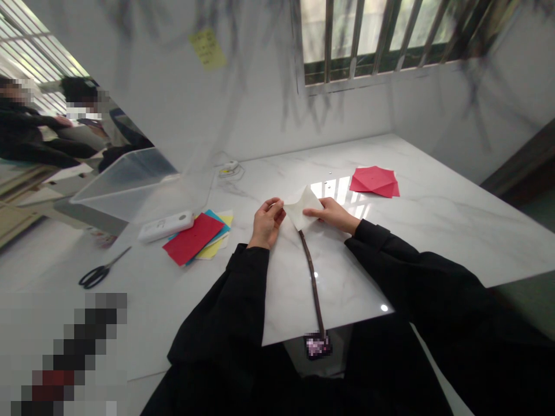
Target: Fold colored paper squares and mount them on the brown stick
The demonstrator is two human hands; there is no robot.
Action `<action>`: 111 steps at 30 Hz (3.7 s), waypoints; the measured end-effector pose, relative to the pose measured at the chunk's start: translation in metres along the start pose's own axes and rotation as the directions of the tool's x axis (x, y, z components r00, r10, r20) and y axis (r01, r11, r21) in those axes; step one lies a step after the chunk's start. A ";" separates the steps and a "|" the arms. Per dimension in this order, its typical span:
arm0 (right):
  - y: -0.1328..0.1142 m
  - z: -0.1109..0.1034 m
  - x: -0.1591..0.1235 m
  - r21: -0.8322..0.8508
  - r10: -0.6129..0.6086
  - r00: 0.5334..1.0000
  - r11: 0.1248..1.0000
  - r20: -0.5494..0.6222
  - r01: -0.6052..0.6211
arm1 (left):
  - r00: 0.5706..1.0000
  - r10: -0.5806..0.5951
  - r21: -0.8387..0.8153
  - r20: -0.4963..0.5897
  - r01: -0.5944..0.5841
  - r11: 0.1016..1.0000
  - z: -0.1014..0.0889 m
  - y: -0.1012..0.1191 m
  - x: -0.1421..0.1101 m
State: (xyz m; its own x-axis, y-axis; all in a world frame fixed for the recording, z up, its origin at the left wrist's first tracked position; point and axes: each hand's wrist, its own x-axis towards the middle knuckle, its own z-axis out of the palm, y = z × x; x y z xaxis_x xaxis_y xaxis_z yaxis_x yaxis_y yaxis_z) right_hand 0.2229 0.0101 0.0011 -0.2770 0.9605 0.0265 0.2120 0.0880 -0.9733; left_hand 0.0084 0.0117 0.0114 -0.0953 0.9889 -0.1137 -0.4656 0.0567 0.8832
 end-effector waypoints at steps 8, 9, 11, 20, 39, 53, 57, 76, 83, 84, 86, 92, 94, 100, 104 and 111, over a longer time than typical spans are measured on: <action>-0.004 0.001 -0.002 0.003 -0.015 1.000 1.000 0.009 0.015 | 0.987 -0.066 0.129 0.149 0.047 0.990 0.003 0.002 -0.007; -0.005 0.001 -0.002 0.004 -0.019 1.000 1.000 0.013 0.019 | 0.983 -0.067 0.151 0.172 0.041 0.988 0.004 0.002 -0.008; -0.007 0.002 -0.003 0.003 -0.020 1.000 1.000 0.016 0.020 | 0.975 -0.067 0.187 0.213 0.027 0.982 0.005 0.001 -0.010; -0.010 0.003 -0.003 0.062 -0.033 0.998 0.998 0.054 0.030 | 0.981 -0.063 0.239 0.182 0.019 0.971 0.007 0.000 -0.012; 0.003 0.000 0.003 0.238 0.012 1.000 0.971 -0.011 -0.009 | 0.992 -0.007 0.189 0.125 -0.017 0.982 0.003 -0.002 -0.006; 0.006 0.000 0.005 0.232 -0.014 1.000 0.973 -0.020 0.018 | 0.990 -0.038 0.227 0.139 0.006 0.974 0.005 0.004 -0.010; 0.008 0.002 0.006 0.250 -0.025 0.999 0.968 -0.040 0.034 | 0.961 -0.063 0.335 0.270 -0.032 0.942 0.007 0.001 -0.015; 0.003 0.001 0.003 0.247 0.007 0.999 0.969 0.050 -0.019 | 0.972 -0.039 0.373 0.231 -0.052 0.926 0.006 -0.006 -0.013; 0.004 0.002 0.003 0.187 -0.020 0.999 0.982 0.041 0.012 | 0.986 -0.049 0.237 0.158 0.010 0.971 0.009 0.006 -0.016; 0.003 0.003 0.003 0.177 -0.018 0.999 0.984 0.047 0.009 | 0.988 -0.049 0.229 0.148 0.014 0.973 0.009 0.005 -0.016; 0.001 0.003 0.002 0.164 -0.013 0.998 0.986 0.061 0.003 | 0.988 -0.042 0.247 0.149 0.004 0.969 0.009 0.003 -0.015; -0.002 0.003 0.000 0.185 -0.011 0.997 0.983 0.080 -0.004 | 0.986 -0.018 0.292 0.164 -0.031 0.956 0.008 -0.006 -0.014; -0.003 0.004 0.000 0.186 -0.005 0.997 0.982 0.080 -0.010 | 0.986 -0.015 0.304 0.168 -0.038 0.952 0.006 -0.009 -0.012; -0.005 0.004 -0.002 0.236 -0.035 0.993 0.972 0.109 0.008 | 0.981 0.001 0.386 0.193 -0.077 0.919 0.002 -0.013 -0.008; -0.004 0.004 0.000 0.229 -0.061 0.998 0.972 0.024 0.054 | 0.967 -0.026 0.424 0.253 -0.087 0.901 0.003 -0.010 -0.011; 0.005 -0.002 0.008 0.171 -0.060 0.986 0.981 -0.157 0.087 | 0.959 -0.045 0.443 0.279 -0.087 0.892 0.006 -0.005 -0.017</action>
State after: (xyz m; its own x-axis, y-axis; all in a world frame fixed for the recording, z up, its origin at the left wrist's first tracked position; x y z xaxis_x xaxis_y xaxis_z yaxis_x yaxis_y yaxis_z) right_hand 0.2231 0.0187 -0.0028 -0.1390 0.9830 0.1199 0.0236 0.1243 -0.9920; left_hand 0.0176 -0.0042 0.0122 0.1749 0.9843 -0.0218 -0.0175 0.0253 0.9995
